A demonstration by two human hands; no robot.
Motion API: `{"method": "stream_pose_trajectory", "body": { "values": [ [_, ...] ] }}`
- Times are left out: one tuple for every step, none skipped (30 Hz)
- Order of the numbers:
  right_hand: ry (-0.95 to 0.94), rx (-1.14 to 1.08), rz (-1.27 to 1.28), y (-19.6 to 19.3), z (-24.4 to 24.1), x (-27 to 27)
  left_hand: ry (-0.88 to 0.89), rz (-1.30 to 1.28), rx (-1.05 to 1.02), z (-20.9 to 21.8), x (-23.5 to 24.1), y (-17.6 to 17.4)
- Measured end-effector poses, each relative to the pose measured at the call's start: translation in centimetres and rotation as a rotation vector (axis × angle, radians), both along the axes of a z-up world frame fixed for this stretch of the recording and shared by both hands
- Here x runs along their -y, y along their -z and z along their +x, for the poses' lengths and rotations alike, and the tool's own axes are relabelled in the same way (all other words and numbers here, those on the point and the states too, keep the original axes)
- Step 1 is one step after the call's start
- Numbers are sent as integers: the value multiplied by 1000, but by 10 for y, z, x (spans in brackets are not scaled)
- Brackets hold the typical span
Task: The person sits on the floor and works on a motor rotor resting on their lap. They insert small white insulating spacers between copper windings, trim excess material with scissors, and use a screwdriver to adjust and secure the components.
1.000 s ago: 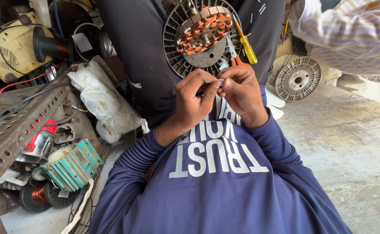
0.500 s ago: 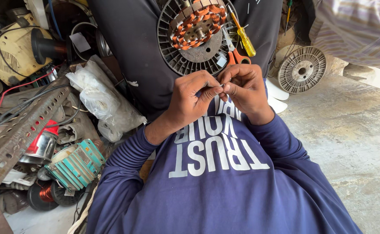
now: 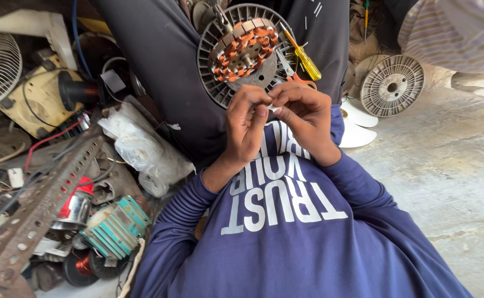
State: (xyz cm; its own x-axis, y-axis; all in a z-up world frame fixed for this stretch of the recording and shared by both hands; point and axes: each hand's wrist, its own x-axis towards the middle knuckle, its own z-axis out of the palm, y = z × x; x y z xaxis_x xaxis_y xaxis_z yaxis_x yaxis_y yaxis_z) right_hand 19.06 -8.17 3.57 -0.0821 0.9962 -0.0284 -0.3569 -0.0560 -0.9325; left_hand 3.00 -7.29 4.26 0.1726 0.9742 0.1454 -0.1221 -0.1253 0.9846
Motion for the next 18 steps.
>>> {"method": "stream_pose_trajectory", "body": {
  "values": [
    [-24, 40, 3, -6, 2, -3, -14, 36, -48, -3, -4, -3],
    [-48, 80, 5, -12, 3, -6, -27, 73, -95, -6, -8, -7],
    [-55, 207, 68, -19, 6, -9, -5, 63, -126, -8, -10, -10],
    [-62, 334, 131, -26, 8, -11, 18, 53, -157, -11, -14, -13],
    [-74, 463, 189, -32, 11, -12, 38, 37, -186, -14, -15, -15],
    [-100, 515, 198, -38, 13, -14, 77, 19, -172, -17, -15, -17],
    [-126, 567, 213, -42, 17, -17, 112, 6, -158, -19, -18, -18],
    [-153, 620, 228, -46, 19, -19, 148, -6, -143, -21, -20, -19],
    [-160, 575, 181, -47, 19, -20, 168, -9, -150, -23, -20, -19],
    [-166, 531, 133, -48, 20, -19, 188, -12, -156, -24, -21, -19],
    [-172, 486, 88, -46, 21, -19, 209, -12, -164, -24, -21, -19],
    [-159, 412, 50, -43, 21, -19, 184, 15, -177, -23, -20, -19],
    [-146, 338, 12, -39, 21, -17, 158, 42, -191, -20, -19, -18],
    [-134, 264, -26, -33, 21, -16, 132, 68, -205, -16, -17, -18],
    [-127, 158, -79, -26, 21, -14, 116, -17, -125, -13, -14, -18],
    [-120, 52, -133, -19, 21, -13, 100, -101, -44, -8, -10, -18],
    [-115, -53, -186, -11, 20, -13, 82, -183, 38, -3, -8, -18],
    [-114, -145, -178, -3, 19, -13, 53, -169, 24, 0, -7, -18]
  ]
}}
